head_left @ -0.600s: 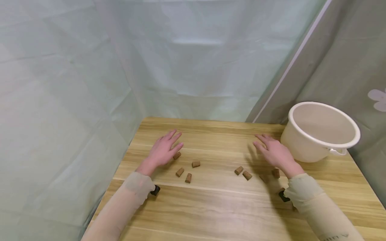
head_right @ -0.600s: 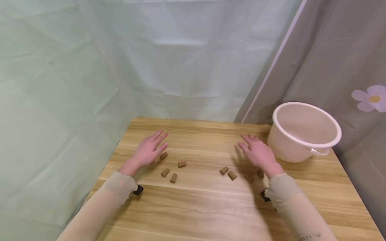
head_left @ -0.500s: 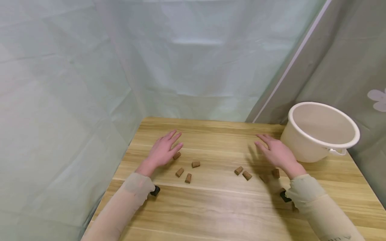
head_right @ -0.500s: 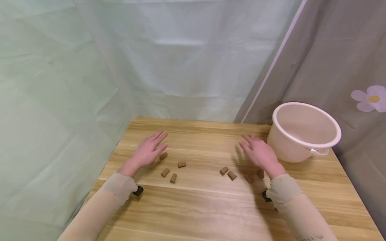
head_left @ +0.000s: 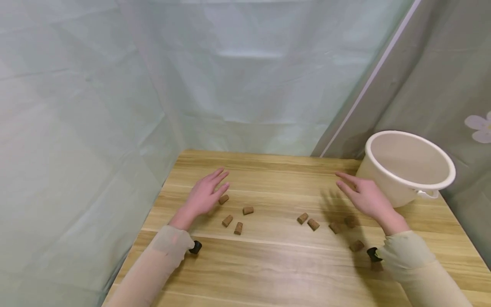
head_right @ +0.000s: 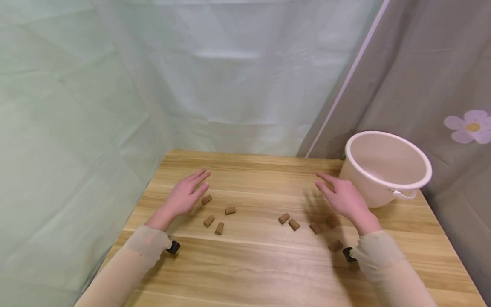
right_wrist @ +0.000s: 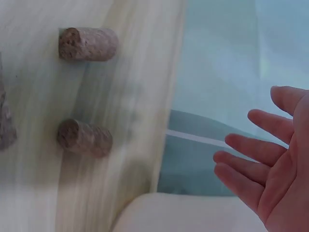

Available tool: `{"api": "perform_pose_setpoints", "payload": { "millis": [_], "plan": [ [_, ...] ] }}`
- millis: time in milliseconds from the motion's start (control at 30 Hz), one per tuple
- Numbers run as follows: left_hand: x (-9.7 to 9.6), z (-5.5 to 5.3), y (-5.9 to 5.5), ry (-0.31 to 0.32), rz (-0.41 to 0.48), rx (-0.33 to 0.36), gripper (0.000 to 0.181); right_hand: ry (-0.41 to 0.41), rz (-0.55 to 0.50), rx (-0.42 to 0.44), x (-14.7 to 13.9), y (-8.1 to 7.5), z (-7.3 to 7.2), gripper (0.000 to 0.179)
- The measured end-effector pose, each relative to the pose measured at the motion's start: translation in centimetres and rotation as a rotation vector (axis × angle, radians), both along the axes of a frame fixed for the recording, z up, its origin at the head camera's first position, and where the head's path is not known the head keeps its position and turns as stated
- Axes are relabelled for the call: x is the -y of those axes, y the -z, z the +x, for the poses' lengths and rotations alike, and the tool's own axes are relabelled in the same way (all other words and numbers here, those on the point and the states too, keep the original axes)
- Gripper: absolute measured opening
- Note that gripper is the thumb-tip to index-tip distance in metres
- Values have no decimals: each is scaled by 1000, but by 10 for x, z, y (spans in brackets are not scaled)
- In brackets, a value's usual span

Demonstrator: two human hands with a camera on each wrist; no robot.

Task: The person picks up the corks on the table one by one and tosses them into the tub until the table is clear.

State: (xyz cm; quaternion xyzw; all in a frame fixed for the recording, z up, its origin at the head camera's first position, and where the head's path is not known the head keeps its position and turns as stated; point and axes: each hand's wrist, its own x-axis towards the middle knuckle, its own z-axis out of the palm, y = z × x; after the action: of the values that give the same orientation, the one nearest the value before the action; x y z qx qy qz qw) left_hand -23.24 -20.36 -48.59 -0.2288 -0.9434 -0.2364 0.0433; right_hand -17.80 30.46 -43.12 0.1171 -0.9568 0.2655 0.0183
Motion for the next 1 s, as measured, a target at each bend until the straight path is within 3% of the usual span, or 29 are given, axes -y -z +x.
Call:
{"api": "perform_pose_setpoints", "payload": {
  "millis": [400,667,767,867,1000],
  "plan": [
    [8,18,-5,-18,134,7,57,23,-105,-126,-22,-21,25,40],
    [16,27,-3,-18,200,11,53,62,-198,-142,-32,-33,37,35],
    [19,30,-2,-12,232,-2,50,68,-314,-184,-39,-41,40,32],
    [22,33,-1,-18,265,-4,47,129,-483,-228,-48,-50,43,30],
    [27,39,-1,-34,299,4,44,313,-701,-287,-61,-60,46,28]
  ]
}}
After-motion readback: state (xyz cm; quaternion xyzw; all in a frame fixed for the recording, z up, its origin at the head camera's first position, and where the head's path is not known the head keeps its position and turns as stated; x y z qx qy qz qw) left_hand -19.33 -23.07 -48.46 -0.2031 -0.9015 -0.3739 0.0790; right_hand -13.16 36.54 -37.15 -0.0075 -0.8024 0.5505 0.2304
